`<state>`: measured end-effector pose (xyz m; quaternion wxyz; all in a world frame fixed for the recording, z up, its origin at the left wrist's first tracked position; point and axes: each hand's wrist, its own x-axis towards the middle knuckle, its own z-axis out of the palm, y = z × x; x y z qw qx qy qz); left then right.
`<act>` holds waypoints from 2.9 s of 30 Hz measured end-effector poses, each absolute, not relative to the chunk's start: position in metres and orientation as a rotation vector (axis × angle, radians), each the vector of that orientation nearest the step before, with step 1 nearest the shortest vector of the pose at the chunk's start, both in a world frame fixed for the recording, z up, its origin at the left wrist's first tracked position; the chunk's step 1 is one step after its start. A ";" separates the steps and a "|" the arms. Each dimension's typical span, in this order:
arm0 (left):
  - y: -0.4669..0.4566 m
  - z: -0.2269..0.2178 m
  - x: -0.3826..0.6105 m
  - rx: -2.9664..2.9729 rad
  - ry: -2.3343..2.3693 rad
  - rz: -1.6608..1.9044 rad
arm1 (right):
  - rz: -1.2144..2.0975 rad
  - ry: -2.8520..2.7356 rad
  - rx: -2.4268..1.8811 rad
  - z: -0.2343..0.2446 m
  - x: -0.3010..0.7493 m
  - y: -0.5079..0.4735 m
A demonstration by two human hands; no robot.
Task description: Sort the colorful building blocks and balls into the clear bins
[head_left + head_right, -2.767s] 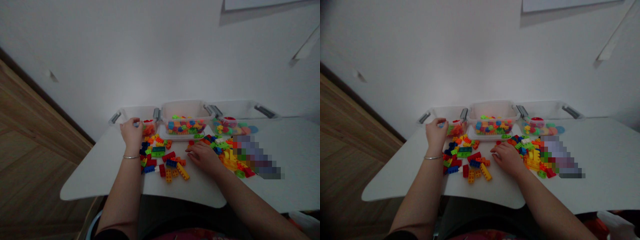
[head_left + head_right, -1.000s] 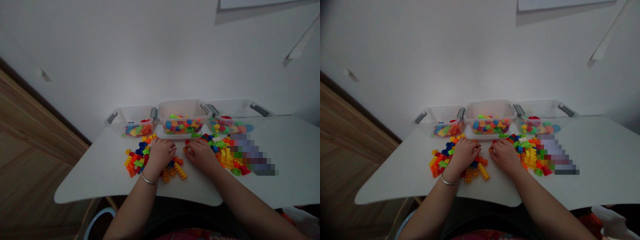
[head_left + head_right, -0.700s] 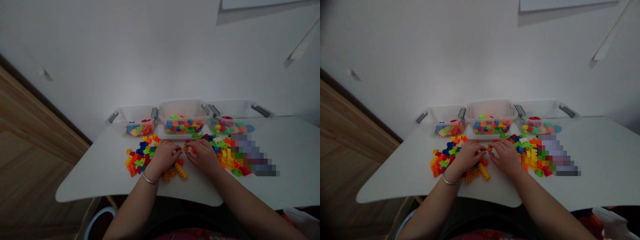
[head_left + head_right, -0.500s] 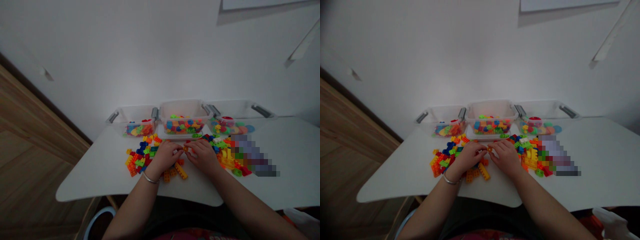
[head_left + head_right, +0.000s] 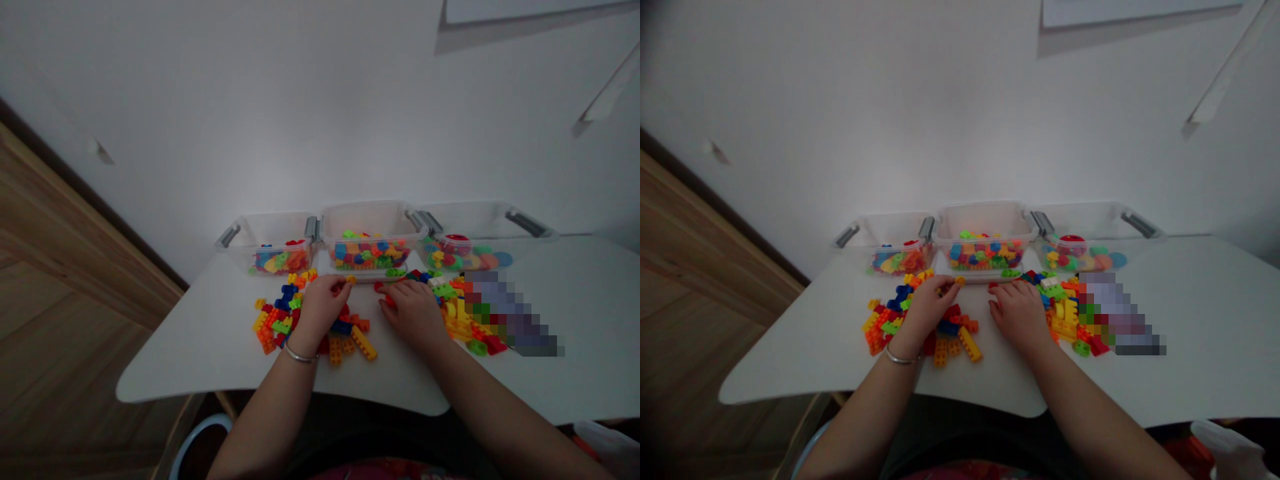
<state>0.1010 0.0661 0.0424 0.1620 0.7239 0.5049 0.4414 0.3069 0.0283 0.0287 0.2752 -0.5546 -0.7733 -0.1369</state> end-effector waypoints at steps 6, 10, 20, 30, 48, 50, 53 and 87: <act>0.071 0.059 0.086 1.675 1.392 1.758 | -0.261 -2.114 -1.521 0.027 0.307 0.030; 0.081 0.079 0.069 1.237 1.287 2.066 | -0.159 -2.125 -1.503 0.025 0.309 0.032; 0.119 0.088 0.020 1.319 1.779 1.733 | -0.097 -2.115 -1.395 0.018 0.314 0.039; 0.118 0.081 0.016 1.500 2.027 1.571 | -0.069 -2.124 -1.387 0.019 0.315 0.038; 0.065 0.107 0.060 1.982 1.537 1.480 | -0.272 -2.028 -1.607 0.024 0.307 0.032; 0.056 0.103 0.074 2.114 1.469 1.350 | -0.264 -2.047 -1.632 0.023 0.307 0.033; 0.046 0.091 0.095 2.262 1.459 1.092 | -0.257 -2.087 -1.640 0.020 0.308 0.036; 0.054 0.051 0.147 2.695 1.440 0.336 | -0.259 -2.116 -1.685 0.015 0.307 0.037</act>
